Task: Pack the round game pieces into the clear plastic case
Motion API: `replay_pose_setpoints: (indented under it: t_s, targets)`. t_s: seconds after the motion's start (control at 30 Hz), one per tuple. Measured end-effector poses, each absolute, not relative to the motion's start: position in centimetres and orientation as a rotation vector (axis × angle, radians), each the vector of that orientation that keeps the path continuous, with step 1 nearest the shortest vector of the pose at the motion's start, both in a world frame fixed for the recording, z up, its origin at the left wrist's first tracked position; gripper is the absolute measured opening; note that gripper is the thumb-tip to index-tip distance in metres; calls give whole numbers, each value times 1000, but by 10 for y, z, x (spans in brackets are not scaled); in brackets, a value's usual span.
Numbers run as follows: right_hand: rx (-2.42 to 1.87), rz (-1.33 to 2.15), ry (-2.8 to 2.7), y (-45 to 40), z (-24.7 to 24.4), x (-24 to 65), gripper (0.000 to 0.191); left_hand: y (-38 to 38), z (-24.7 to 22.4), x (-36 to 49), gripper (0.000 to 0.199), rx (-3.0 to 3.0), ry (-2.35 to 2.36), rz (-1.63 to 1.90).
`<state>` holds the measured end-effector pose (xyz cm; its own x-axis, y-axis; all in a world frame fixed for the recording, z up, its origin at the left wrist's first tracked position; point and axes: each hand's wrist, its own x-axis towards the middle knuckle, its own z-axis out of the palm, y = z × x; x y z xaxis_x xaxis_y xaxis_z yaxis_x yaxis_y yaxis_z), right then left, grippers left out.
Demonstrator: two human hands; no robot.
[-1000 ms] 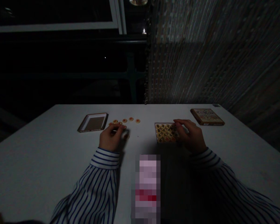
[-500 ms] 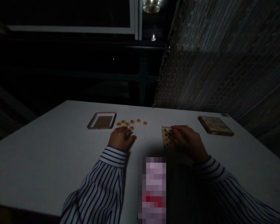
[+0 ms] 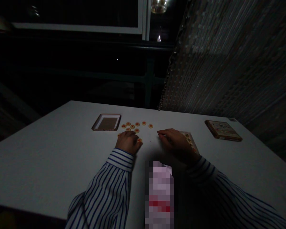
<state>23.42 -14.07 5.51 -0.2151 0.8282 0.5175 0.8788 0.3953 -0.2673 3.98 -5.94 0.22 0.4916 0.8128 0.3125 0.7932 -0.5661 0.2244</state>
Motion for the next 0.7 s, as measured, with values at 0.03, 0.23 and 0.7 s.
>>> replay_pose_setpoints:
  t_s: [0.03,0.23,0.7]
  targets:
    - [-1446,-106,-2086,-139,53,231,23,-59,2,40,34,2674,1439,594]
    - [-1454,-140,-2246,-133,35,225,27,-60,3,40,33,2685,1417,570]
    - [-1466,-167,-2364,-136,23,226,30,-59,-2,42,33,2699,1453,490]
